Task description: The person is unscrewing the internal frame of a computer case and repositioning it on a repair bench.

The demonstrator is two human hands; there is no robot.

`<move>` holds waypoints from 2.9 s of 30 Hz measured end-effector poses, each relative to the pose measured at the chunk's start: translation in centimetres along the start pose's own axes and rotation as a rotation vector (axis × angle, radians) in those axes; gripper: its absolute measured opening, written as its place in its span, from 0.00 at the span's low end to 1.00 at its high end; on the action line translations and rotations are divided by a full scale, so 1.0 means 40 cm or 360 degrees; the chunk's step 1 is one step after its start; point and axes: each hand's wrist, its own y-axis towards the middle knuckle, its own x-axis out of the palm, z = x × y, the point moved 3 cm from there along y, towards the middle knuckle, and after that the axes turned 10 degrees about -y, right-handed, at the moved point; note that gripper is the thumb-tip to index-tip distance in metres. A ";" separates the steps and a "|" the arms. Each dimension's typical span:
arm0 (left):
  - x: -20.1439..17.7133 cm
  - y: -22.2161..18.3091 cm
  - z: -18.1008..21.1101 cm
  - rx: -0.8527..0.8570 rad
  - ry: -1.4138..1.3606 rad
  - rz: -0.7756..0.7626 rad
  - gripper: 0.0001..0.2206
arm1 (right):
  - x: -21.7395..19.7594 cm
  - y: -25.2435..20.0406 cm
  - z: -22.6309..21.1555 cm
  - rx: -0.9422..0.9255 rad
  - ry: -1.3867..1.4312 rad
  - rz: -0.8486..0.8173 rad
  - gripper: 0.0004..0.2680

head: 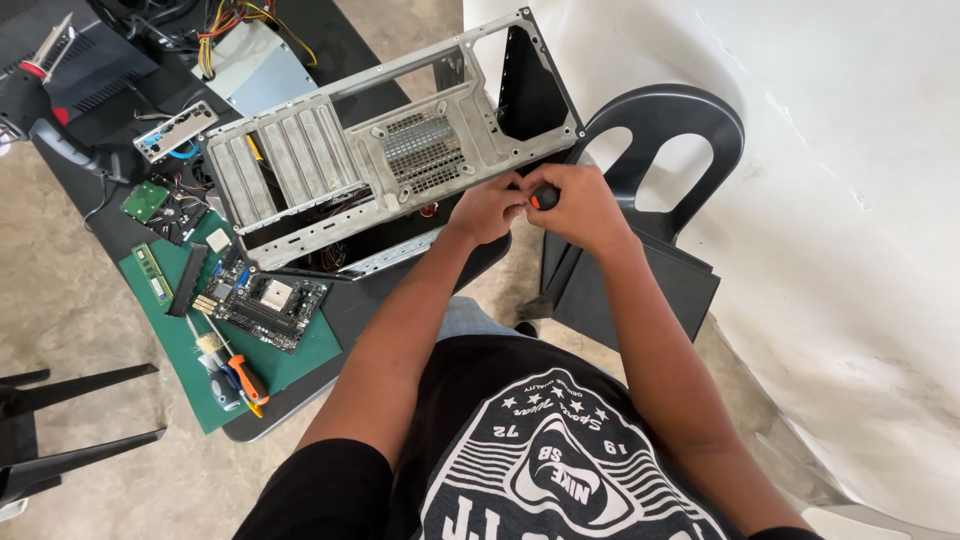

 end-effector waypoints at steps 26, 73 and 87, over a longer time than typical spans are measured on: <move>-0.025 -0.015 0.032 -0.0070 -0.0168 0.0281 0.12 | 0.138 -0.038 0.104 -0.0098 0.0099 0.0565 0.17; 0.059 -0.016 -0.075 -0.0046 0.0143 0.0400 0.09 | 0.103 -0.047 0.091 0.0048 -0.0101 0.0726 0.19; 0.013 -0.015 -0.003 -0.0032 0.0183 0.0306 0.16 | 0.101 -0.042 0.076 0.0471 -0.0155 0.0502 0.20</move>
